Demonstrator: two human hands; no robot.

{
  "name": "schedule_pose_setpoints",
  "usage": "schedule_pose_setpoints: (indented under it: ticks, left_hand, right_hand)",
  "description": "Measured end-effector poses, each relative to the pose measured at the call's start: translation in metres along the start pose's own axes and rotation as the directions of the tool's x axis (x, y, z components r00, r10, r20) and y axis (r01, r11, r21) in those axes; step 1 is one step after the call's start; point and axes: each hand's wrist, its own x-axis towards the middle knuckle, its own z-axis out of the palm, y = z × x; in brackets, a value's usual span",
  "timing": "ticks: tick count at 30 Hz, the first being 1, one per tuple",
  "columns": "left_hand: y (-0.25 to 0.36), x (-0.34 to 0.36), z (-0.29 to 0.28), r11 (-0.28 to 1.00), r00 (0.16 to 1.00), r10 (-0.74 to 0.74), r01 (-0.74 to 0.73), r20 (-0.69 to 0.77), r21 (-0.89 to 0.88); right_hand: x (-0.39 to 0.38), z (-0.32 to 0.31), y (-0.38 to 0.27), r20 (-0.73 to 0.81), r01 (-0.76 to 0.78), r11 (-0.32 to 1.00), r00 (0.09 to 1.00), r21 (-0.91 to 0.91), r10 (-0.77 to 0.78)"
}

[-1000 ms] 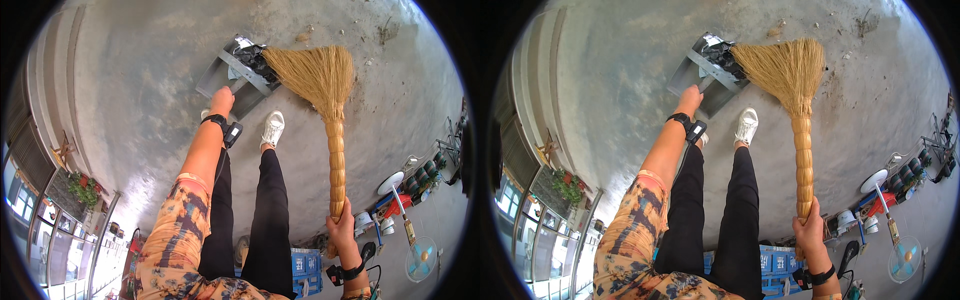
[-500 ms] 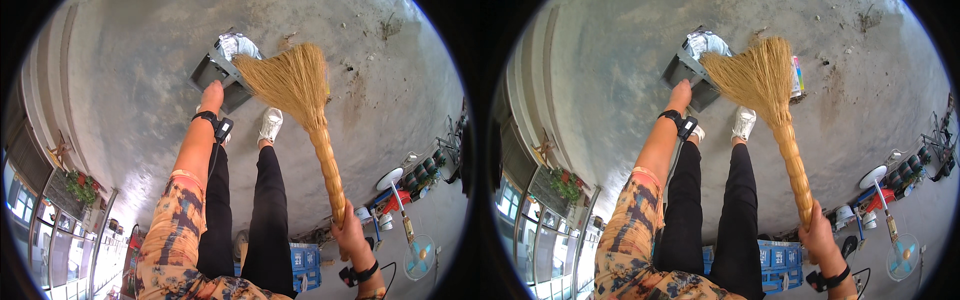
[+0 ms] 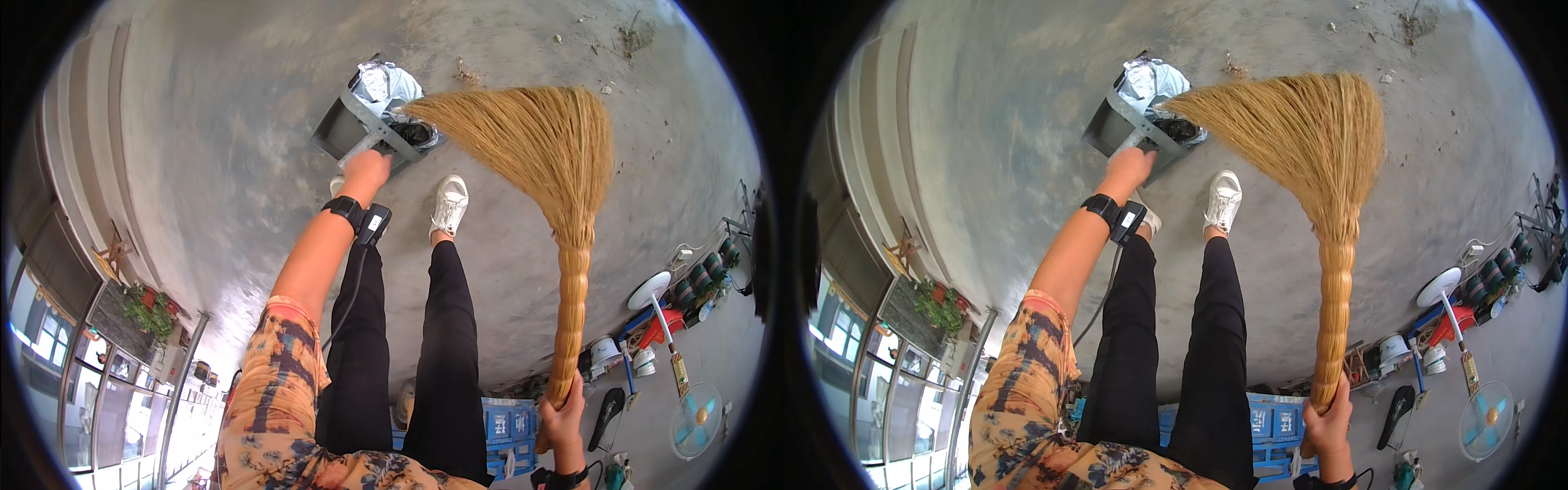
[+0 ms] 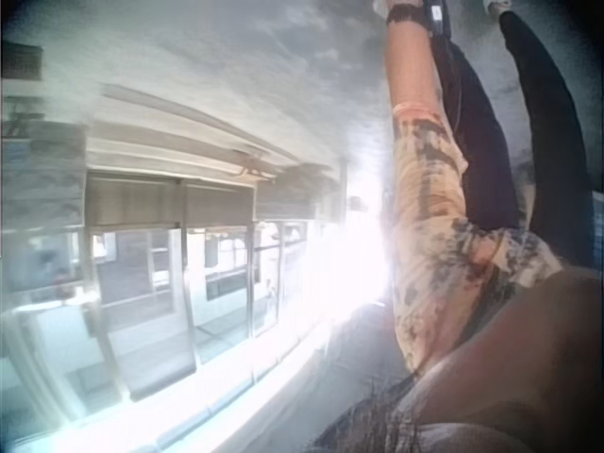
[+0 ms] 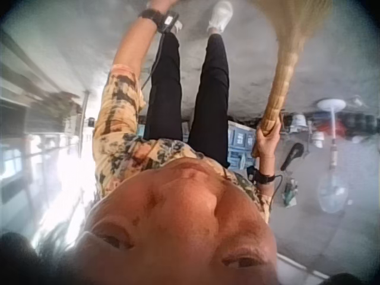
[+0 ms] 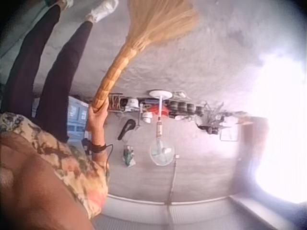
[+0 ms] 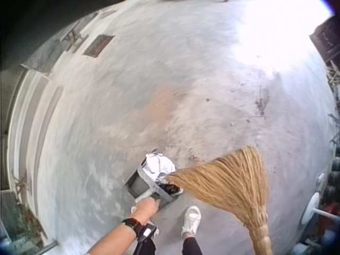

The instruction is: The person sweeps debris from the concrete floor into a metal dustpan using a broom and then walks through a doorway.

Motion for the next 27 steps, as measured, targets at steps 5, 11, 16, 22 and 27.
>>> schedule_pose_setpoints:
  ticks: [5, 11, 16, 22, 27]
  left_hand:
    - [0.067, -0.043, 0.012, 0.098, 0.765, 0.449, 0.472, 0.462, -0.876]
    - [0.133, -0.049, 0.017, -0.628, 0.864, 0.5, 0.407, 0.056, -0.663]
    - [0.111, -0.023, 0.02, -0.484, 0.924, 0.297, 0.364, 0.242, -0.796]
    - [0.113, 0.004, -0.008, 0.704, 0.871, 0.19, 0.201, 0.453, -0.681]
    - [0.178, 0.022, 0.016, 0.9, 0.863, 0.242, -0.029, 0.444, -0.435]
  right_hand:
    - [-0.057, 0.01, 0.022, 0.066, -0.223, 0.922, 0.975, 0.316, 0.213]
    - [-0.079, 0.02, 0.051, 0.07, -0.287, 0.898, 0.958, 0.335, 0.279]
    - [-0.101, 0.007, 0.065, -0.018, -0.203, 0.962, 0.978, 0.181, 0.21]
    - [-0.116, -0.011, 0.088, -0.111, -0.213, 0.973, 0.969, 0.086, 0.222]
    - [-0.113, -0.014, 0.112, -0.114, -0.123, 0.99, 0.985, 0.066, 0.13]
